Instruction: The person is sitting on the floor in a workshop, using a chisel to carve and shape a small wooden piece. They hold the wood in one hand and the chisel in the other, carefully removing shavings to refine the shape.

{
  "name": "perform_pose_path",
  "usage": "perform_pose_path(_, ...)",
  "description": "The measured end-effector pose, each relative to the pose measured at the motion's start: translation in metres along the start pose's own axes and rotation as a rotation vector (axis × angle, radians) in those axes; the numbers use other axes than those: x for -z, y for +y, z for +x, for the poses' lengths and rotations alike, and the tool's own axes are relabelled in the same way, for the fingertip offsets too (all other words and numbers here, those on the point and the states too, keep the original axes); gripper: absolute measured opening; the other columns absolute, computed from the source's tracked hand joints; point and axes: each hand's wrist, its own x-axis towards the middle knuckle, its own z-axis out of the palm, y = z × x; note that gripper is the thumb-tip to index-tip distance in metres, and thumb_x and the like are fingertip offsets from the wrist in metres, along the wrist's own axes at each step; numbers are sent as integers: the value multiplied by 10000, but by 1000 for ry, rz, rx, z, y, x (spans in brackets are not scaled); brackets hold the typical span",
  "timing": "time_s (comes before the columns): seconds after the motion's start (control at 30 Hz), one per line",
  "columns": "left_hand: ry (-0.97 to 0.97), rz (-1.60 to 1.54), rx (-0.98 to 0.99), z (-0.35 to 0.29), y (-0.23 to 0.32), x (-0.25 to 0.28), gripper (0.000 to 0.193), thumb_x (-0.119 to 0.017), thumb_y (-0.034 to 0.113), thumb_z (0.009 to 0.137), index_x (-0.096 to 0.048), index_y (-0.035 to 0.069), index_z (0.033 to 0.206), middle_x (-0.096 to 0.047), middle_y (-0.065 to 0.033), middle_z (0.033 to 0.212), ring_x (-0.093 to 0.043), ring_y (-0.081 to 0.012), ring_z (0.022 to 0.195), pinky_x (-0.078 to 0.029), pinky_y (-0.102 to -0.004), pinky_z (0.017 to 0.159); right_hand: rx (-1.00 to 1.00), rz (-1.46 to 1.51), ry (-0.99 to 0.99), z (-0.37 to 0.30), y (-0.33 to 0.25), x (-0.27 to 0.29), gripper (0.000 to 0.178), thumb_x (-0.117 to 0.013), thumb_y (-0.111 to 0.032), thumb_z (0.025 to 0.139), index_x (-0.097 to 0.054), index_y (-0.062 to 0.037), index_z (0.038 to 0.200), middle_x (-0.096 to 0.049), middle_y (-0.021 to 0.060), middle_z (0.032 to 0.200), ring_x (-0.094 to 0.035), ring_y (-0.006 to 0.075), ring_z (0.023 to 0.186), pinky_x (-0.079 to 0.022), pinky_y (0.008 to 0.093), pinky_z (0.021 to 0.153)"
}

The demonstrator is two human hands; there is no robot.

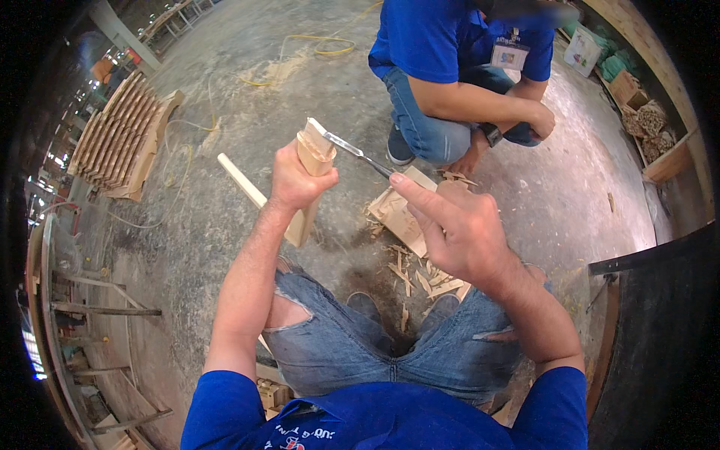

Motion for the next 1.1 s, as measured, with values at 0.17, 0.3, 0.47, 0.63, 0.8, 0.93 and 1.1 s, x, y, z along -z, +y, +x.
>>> perform_pose_path(0.17,-98,-134,110,-1,0,0,374,-802,114,718,-731,37,1076,-787,-83,966,-767,-172,888,-640,-339,827,5,-14,77,26,-3,-19,482,-750,-28,896,-729,-140,1364,-636,108,731,-652,294,627,-526,443,568)
perform_pose_path(0.3,-131,-37,-29,-3,12,-20,418,-843,133,686,-703,7,1059,-773,-94,986,-748,-171,895,-613,-365,820,39,5,131,37,-9,-14,473,-748,-12,902,-731,-124,1361,-630,114,723,-651,285,621,-519,431,566)
perform_pose_path(0.47,77,59,-58,4,-2,5,372,-806,115,730,-706,21,1075,-796,-111,940,-791,-207,870,-627,-362,808,16,90,119,16,-8,3,489,-754,23,899,-726,-99,1371,-624,110,718,-640,266,619,-508,404,581)
perform_pose_path(0.63,117,24,-92,1,1,13,356,-810,116,737,-708,23,1065,-796,-104,923,-795,-216,853,-629,-357,794,24,100,54,6,-2,-1,504,-753,23,900,-721,-106,1387,-629,113,734,-637,263,636,-516,398,601)
perform_pose_path(0.8,118,49,-40,-1,4,12,346,-818,123,735,-711,22,1048,-796,-107,945,-793,-209,876,-630,-345,806,56,79,51,7,-3,-6,516,-753,8,897,-720,-125,1395,-622,112,733,-650,262,650,-536,404,610)
perform_pose_path(0.93,74,-15,-22,-1,4,10,351,-822,129,731,-709,17,1044,-793,-108,955,-789,-205,885,-627,-348,809,8,37,4,7,-11,0,529,-760,-7,895,-717,-146,1403,-613,105,725,-646,265,631,-541,410,595)
perform_pose_path(1.1,44,-49,-9,-1,1,4,359,-844,132,712,-698,9,1016,-759,-72,916,-743,-168,848,-602,-349,788,-5,8,23,19,-7,-2,490,-761,-23,899,-731,-147,1372,-613,95,712,-631,280,595,-532,420,571)
